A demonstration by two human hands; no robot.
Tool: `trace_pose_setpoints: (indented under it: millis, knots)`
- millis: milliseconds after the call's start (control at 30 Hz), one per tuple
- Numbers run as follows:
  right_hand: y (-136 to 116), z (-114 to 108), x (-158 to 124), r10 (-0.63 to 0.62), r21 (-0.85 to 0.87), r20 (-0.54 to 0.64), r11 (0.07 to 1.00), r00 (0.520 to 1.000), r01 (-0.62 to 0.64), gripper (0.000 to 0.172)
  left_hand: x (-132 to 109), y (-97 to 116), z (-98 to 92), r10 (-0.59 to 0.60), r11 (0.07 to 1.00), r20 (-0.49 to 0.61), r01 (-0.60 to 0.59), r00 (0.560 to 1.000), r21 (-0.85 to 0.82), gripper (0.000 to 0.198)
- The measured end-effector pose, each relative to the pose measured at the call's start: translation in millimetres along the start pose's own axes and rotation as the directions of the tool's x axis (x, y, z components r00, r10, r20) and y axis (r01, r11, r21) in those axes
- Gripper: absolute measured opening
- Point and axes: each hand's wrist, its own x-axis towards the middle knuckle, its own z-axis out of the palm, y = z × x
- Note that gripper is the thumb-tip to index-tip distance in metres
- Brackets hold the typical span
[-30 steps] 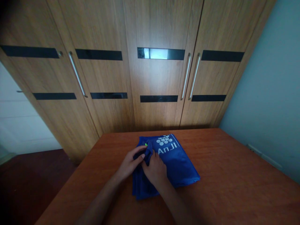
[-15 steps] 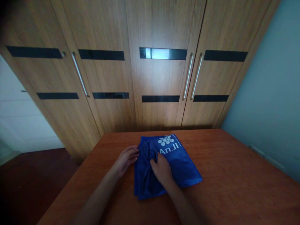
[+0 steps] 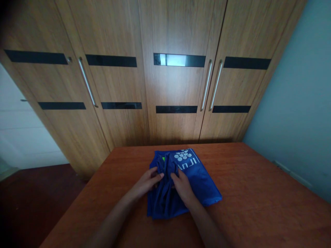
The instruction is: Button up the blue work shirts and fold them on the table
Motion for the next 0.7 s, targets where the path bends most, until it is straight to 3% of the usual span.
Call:
trace_pose_setpoints:
  millis: [67,133,233,367,533,700]
  knots:
    - [1,0,-1,-0.019,0.012,0.006,1.0,1.0,0.019,0.043,-2,-1,6.1,0.18,0.972,-0.015,-0.176,0.983,0.154,0.031]
    - [1,0,-1,-0.039,-0.007,0.011,0.999,0.999,0.039,0.044,-4,-3,11.0,0.271,0.937,0.017,-0.268,0.962,0.224,0.038]
    - [1,2,-1,-0.134,-0.118,0.007,0.984,0.991,0.134,0.04,-3,-9,15.6,0.278,0.937,0.052,-0.283,0.959,0.206,0.045]
    - [4,2,5,-0.301,-0.27,-0.029,0.921,0.953,0.282,0.031,4,-23,18.6,0.268,0.958,-0.014,-0.265,0.963,0.112,0.051]
    - [11,-1,14,-0.337,-0.304,-0.068,0.903,0.939,0.302,0.026,11,-32,22.6,0.274,0.962,-0.094,-0.272,0.957,0.026,0.054]
    - [0,-2,11,-0.373,-0.278,-0.087,0.899,0.924,0.337,0.03,7,-23,26.1,0.308,0.948,-0.142,-0.316,0.941,-0.034,0.051]
